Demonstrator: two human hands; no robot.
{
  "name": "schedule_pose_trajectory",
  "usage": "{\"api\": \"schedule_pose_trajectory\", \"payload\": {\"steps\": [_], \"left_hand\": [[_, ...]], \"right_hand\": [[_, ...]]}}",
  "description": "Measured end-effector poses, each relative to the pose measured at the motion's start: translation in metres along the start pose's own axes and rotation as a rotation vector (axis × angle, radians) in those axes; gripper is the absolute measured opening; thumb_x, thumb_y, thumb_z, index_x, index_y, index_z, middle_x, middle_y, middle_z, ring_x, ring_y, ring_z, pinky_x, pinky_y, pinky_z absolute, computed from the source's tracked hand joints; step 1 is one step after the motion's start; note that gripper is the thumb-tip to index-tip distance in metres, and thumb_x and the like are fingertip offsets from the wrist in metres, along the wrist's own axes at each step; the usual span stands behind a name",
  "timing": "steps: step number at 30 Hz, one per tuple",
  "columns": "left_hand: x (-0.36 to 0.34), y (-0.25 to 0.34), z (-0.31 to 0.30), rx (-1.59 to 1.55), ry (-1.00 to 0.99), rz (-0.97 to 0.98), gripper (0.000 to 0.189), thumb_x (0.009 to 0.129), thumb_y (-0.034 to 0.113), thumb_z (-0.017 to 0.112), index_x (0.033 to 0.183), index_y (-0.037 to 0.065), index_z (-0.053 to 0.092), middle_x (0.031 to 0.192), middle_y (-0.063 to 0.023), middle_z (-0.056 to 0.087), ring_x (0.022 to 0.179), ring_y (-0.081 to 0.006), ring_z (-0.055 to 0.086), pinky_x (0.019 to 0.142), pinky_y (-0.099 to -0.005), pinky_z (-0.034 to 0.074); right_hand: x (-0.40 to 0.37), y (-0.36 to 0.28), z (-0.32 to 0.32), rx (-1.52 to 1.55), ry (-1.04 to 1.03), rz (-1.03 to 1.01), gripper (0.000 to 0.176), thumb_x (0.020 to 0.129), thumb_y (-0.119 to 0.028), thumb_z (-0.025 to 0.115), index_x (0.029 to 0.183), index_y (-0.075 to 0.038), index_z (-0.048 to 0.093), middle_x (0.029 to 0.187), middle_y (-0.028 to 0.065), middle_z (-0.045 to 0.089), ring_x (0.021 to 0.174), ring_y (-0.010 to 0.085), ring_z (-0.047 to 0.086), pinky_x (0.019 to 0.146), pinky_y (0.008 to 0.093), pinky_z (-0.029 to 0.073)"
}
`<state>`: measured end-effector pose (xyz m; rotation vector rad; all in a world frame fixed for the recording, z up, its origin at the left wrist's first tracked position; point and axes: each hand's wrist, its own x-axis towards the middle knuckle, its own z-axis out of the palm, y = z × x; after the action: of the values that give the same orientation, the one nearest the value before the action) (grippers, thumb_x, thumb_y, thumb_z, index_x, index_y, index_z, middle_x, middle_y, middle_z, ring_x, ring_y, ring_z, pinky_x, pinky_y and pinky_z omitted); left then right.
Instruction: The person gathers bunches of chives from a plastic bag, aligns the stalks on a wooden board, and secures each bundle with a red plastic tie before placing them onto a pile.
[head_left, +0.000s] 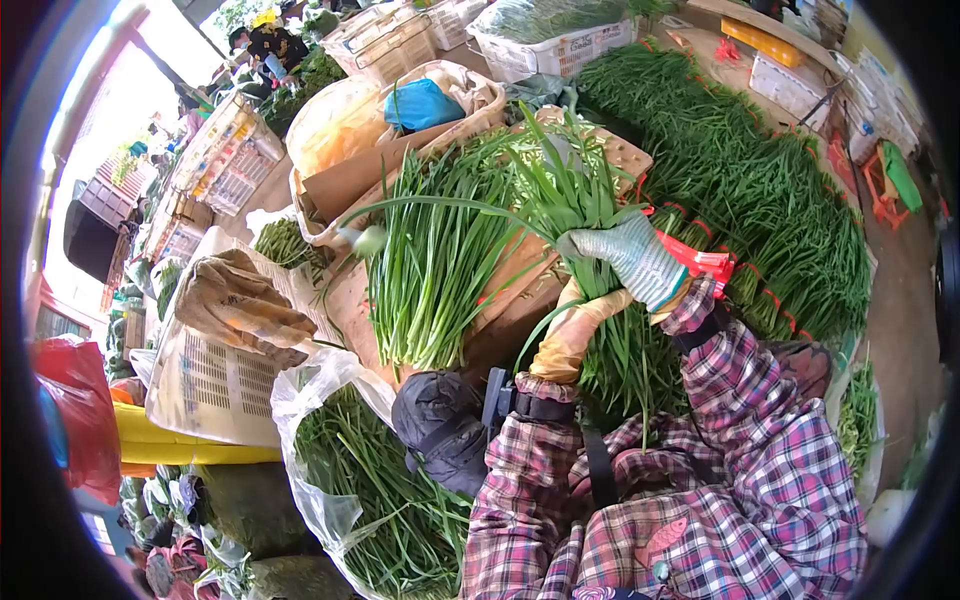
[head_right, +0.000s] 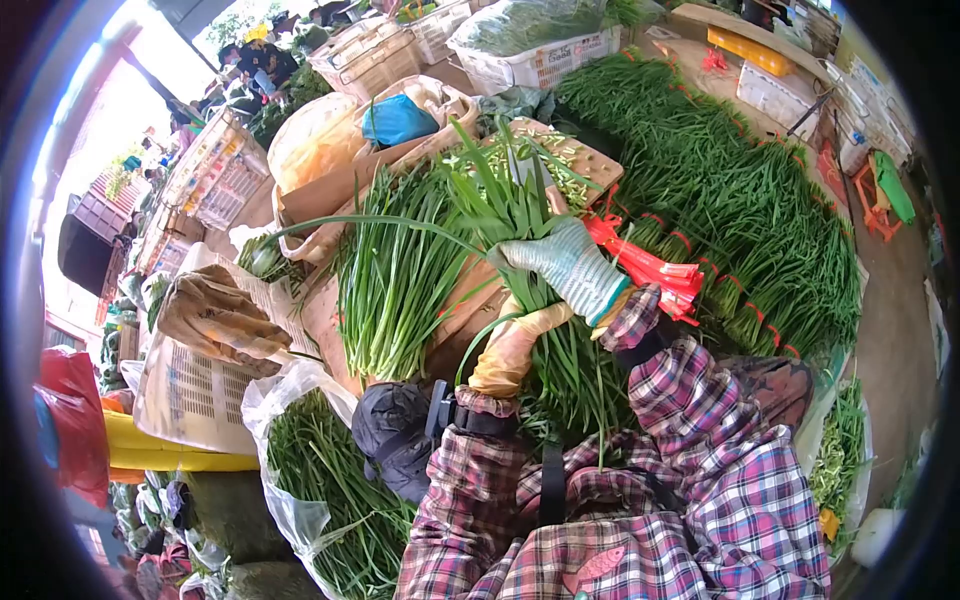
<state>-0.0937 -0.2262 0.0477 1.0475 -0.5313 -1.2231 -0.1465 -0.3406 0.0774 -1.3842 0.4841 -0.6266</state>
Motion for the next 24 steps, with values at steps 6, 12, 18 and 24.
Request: {"api": "schedule_pose_trajectory", "payload": {"steps": [6, 12, 18, 24], "left_hand": [[-0.007, 0.011, -0.009, -0.029, -0.163, -0.062, 0.046, 0.076, 0.013, 0.07, 0.117, 0.005, 0.052, 0.107, -0.0021, 0.058, 0.096, -0.0149, 0.053, 0.087, -0.0284, 0.04], [-0.006, 0.025, -0.003, 0.291, -0.199, 0.029, 0.059, 0.074, 0.014, 0.073, 0.125, 0.005, 0.043, 0.113, -0.0015, 0.052, 0.106, -0.0149, 0.047, 0.094, -0.0291, 0.035], [0.012, 0.006, -0.078, -0.181, -0.397, 0.105, 0.1, 0.057, 0.024, 0.08, 0.136, 0.0, 0.024, 0.12, -0.007, 0.044, 0.099, -0.013, 0.045, 0.086, -0.0222, 0.039], [0.037, 0.013, -0.074, 0.815, -0.341, 0.486, 0.051, 0.059, 0.03, 0.071, 0.1, 0.003, 0.058, 0.085, -0.0092, 0.059, 0.086, -0.0205, 0.054, 0.075, -0.029, 0.043]], "right_hand": [[-0.017, -0.012, -0.013, 0.131, 0.014, -0.057, 0.032, 0.076, -0.008, 0.067, 0.106, -0.001, 0.059, 0.088, 0.0029, 0.064, 0.075, 0.0106, 0.06, 0.069, 0.0252, 0.05], [-0.012, -0.02, -0.015, 0.217, -0.114, -0.027, 0.032, 0.074, -0.008, 0.066, 0.105, -0.002, 0.06, 0.09, 0.0024, 0.064, 0.077, 0.0094, 0.059, 0.068, 0.0239, 0.049], [-0.026, -0.054, -0.02, 0.267, -0.265, 0.016, 0.03, 0.071, -0.001, 0.062, 0.1, 0.001, 0.059, 0.081, 0.006, 0.064, 0.065, 0.0123, 0.059, 0.058, 0.0255, 0.049], [-0.011, -0.047, -0.011, 0.356, -0.409, 0.125, 0.021, 0.07, 0.0, 0.065, 0.091, 0.001, 0.063, 0.077, 0.0083, 0.066, 0.065, 0.0119, 0.061, 0.06, 0.0252, 0.05]]}}
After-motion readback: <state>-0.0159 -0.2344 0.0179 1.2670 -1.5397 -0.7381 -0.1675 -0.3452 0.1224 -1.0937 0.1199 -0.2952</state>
